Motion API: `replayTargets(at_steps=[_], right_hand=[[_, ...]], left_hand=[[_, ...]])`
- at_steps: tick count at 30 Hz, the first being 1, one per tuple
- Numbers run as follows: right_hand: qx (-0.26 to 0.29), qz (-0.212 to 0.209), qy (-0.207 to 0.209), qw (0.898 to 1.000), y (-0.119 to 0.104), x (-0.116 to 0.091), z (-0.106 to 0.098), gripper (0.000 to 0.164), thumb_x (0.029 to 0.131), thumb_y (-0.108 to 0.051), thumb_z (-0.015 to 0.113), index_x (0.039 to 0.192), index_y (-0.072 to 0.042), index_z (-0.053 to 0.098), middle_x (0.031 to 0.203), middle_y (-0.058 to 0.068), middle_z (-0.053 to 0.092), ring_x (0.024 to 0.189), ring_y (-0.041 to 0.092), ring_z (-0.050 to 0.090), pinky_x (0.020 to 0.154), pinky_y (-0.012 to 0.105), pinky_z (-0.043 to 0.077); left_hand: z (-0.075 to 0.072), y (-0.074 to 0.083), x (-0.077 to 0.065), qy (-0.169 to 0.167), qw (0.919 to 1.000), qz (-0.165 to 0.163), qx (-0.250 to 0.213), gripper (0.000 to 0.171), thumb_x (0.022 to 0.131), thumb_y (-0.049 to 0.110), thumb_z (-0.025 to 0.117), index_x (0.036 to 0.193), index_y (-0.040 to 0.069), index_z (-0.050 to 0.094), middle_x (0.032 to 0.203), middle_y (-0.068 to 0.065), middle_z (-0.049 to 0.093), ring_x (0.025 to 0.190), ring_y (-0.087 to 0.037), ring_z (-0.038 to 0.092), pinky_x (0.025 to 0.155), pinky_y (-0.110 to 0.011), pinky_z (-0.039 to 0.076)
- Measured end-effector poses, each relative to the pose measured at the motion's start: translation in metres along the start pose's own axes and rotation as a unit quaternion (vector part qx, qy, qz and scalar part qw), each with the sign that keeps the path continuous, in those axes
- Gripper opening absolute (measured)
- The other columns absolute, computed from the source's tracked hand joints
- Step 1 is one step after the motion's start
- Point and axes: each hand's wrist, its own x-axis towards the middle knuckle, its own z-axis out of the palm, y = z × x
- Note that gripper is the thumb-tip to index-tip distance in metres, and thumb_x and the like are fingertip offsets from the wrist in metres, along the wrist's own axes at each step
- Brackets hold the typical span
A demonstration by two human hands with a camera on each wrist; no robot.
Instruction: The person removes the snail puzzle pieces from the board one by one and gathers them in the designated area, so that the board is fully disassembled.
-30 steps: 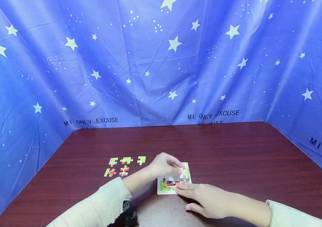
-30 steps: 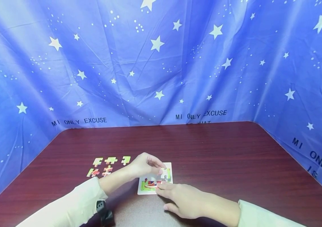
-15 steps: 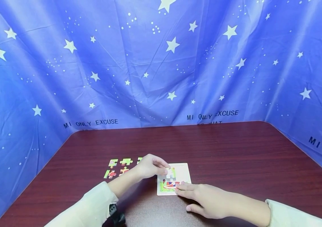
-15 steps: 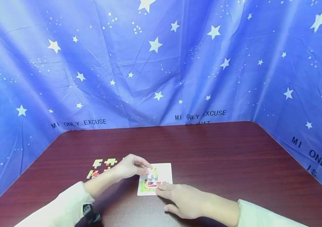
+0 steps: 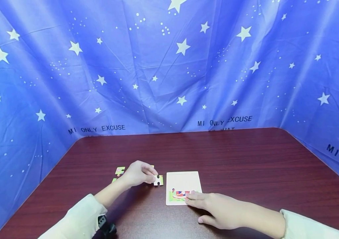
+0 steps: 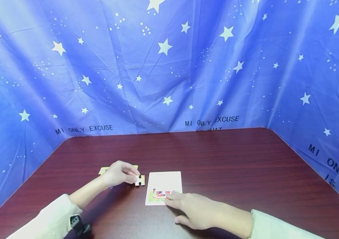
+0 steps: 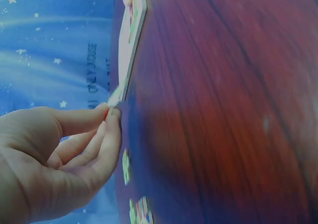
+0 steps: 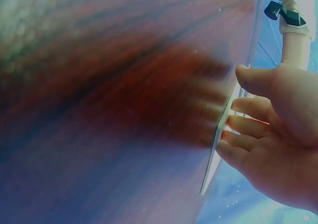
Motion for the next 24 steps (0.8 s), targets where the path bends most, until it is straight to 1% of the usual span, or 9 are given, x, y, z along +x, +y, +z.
replayTargets(at_steps=[2, 3, 6, 8, 10, 12, 17, 21, 24], right_hand=[[0.000, 0.000, -0.001, 1.000, 0.000, 0.000, 0.000, 0.050, 0.096, -0.028, 0.057, 0.142, -0.012, 0.047, 0.145, 0.008, 0.051, 0.134, 0.022, 0.050, 0.102, 0.036, 0.048], [0.000, 0.001, -0.001, 1.000, 0.000, 0.000, -0.001, 0.050, 0.096, -0.028, 0.057, 0.142, -0.012, 0.047, 0.145, 0.007, 0.051, 0.134, 0.021, 0.050, 0.103, 0.036, 0.048], [0.000, 0.000, -0.002, 1.000, 0.000, 0.000, -0.001, 0.050, 0.096, -0.029, 0.057, 0.142, -0.011, 0.047, 0.145, 0.007, 0.051, 0.134, 0.021, 0.050, 0.103, 0.035, 0.048], [-0.001, -0.001, -0.001, 1.000, 0.000, 0.000, -0.001, 0.050, 0.096, -0.029, 0.057, 0.142, -0.011, 0.047, 0.145, 0.007, 0.051, 0.133, 0.021, 0.050, 0.102, 0.035, 0.048], [0.000, -0.002, 0.000, 1.000, 0.000, 0.000, -0.001, 0.050, 0.096, -0.029, 0.058, 0.142, -0.011, 0.047, 0.145, 0.007, 0.051, 0.133, 0.021, 0.050, 0.102, 0.035, 0.048], [-0.001, -0.001, 0.002, 1.000, 0.000, 0.000, -0.001, 0.050, 0.095, -0.028, 0.058, 0.142, -0.012, 0.047, 0.145, 0.007, 0.051, 0.133, 0.021, 0.050, 0.102, 0.035, 0.048], [-0.005, 0.000, 0.007, 1.000, 0.000, 0.000, 0.000, 0.051, 0.095, -0.028, 0.059, 0.141, -0.012, 0.048, 0.144, 0.007, 0.052, 0.133, 0.021, 0.051, 0.101, 0.035, 0.049], [-0.005, -0.001, 0.009, 1.000, 0.000, 0.000, 0.001, 0.051, 0.095, -0.028, 0.059, 0.141, -0.012, 0.048, 0.145, 0.008, 0.051, 0.133, 0.022, 0.051, 0.101, 0.035, 0.049], [-0.004, -0.001, 0.006, 1.000, 0.000, 0.000, 0.001, 0.051, 0.095, -0.028, 0.058, 0.142, -0.012, 0.047, 0.145, 0.007, 0.051, 0.133, 0.022, 0.050, 0.102, 0.036, 0.049]], left_hand=[[-0.004, -0.002, -0.001, 0.016, 0.9990, 0.005, 0.041, 0.014, 0.074, 0.003, 0.074, 0.088, 0.000, 0.073, 0.075, -0.013, 0.074, 0.073, -0.013, 0.071, 0.066, -0.023, 0.054], [-0.006, -0.003, -0.001, 0.023, 0.9983, 0.007, 0.053, 0.013, 0.074, 0.003, 0.074, 0.087, 0.001, 0.073, 0.074, -0.013, 0.074, 0.065, -0.011, 0.068, 0.062, -0.023, 0.052], [-0.008, -0.004, -0.002, 0.052, 0.9942, 0.006, 0.094, 0.010, 0.073, 0.003, 0.074, 0.083, 0.004, 0.074, 0.072, -0.009, 0.074, 0.061, -0.004, 0.059, 0.057, -0.022, 0.047], [-0.008, -0.004, -0.004, 0.069, 0.9914, 0.001, 0.111, 0.009, 0.073, 0.003, 0.074, 0.081, 0.005, 0.074, 0.071, -0.007, 0.073, 0.060, -0.003, 0.057, 0.056, -0.022, 0.046], [-0.008, -0.003, -0.006, 0.082, 0.9891, -0.003, 0.122, 0.007, 0.072, 0.003, 0.074, 0.079, 0.005, 0.073, 0.069, -0.005, 0.073, 0.060, -0.004, 0.057, 0.057, -0.022, 0.046], [-0.006, -0.003, -0.007, 0.087, 0.9874, -0.003, 0.132, 0.006, 0.072, 0.004, 0.075, 0.078, 0.005, 0.072, 0.069, -0.004, 0.072, 0.061, -0.004, 0.059, 0.059, -0.022, 0.047], [0.000, -0.003, -0.010, 0.101, 0.9842, 0.004, 0.145, 0.014, 0.069, 0.006, 0.080, 0.076, 0.004, 0.068, 0.071, -0.003, 0.070, 0.066, -0.008, 0.062, 0.064, -0.024, 0.051], [0.005, -0.003, -0.010, 0.104, 0.9824, -0.003, 0.155, 0.017, 0.069, 0.006, 0.082, 0.076, 0.005, 0.067, 0.074, -0.002, 0.067, 0.070, -0.009, 0.062, 0.067, -0.025, 0.052], [0.006, -0.004, -0.011, 0.102, 0.9803, -0.006, 0.169, 0.016, 0.070, 0.005, 0.082, 0.075, 0.006, 0.066, 0.073, 0.000, 0.066, 0.069, -0.009, 0.061, 0.067, -0.025, 0.052]])
